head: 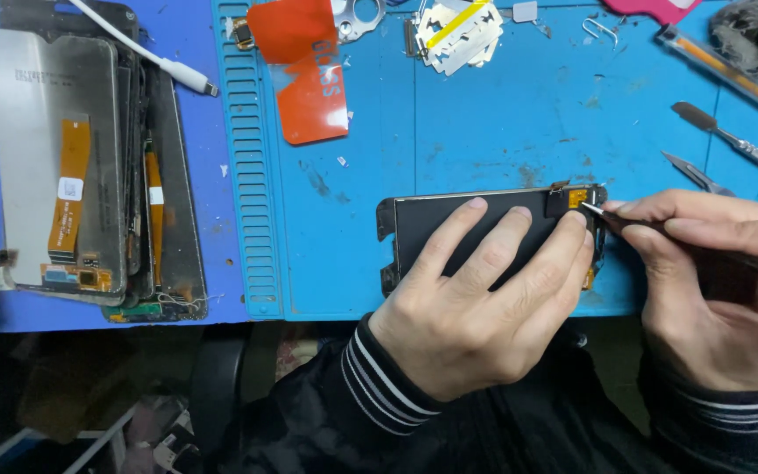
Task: Repairing and cleaning components on a smartphone screen assembly using a scalpel and tweezers.
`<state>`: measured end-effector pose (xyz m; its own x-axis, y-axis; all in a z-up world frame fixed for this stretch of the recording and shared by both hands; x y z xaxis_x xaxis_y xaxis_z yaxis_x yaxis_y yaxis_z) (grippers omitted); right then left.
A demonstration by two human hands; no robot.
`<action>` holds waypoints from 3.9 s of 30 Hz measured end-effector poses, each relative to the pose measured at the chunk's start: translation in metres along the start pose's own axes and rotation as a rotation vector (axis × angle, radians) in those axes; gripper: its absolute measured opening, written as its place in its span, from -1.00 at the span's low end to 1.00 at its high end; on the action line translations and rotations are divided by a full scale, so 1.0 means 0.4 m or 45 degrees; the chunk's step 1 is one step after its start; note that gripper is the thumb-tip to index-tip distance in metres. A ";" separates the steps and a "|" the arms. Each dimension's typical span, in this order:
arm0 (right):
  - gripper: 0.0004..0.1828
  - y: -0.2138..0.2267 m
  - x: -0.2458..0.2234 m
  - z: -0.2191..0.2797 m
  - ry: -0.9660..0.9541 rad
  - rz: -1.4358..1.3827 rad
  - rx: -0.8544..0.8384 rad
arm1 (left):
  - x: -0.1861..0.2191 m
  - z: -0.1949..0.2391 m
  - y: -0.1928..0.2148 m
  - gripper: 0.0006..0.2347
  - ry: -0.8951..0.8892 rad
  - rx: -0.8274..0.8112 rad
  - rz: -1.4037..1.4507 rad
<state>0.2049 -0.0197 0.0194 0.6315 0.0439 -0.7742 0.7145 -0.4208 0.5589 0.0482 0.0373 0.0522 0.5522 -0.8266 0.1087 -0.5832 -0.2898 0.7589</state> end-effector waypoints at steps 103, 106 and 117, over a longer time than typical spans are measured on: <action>-0.84 0.071 0.133 -0.129 -0.279 -0.763 -0.052 | 0.054 -0.014 -0.010 -0.92 0.019 0.011 -0.059; -0.89 0.070 0.124 -0.133 -0.284 -0.761 -0.065 | 0.054 -0.003 -0.025 -0.88 -0.030 -0.057 -0.027; -0.70 0.071 0.098 -0.120 -0.072 -0.592 -0.090 | 0.038 -0.034 0.034 -0.95 -0.081 0.057 -0.058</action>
<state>0.2647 0.0137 0.0192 0.2235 0.1626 -0.9610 0.9376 -0.3055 0.1664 0.0567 0.0275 0.0731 0.5406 -0.8407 0.0326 -0.5850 -0.3478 0.7327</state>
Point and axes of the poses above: each hand's wrist, its own z-axis away from the middle knuckle, its own y-axis out of the back of the hand, x = y × z, the point moved 8 cm from there along -z, towards the middle knuckle, and after that the axes turned 10 degrees about -z, right-handed, at the moved point
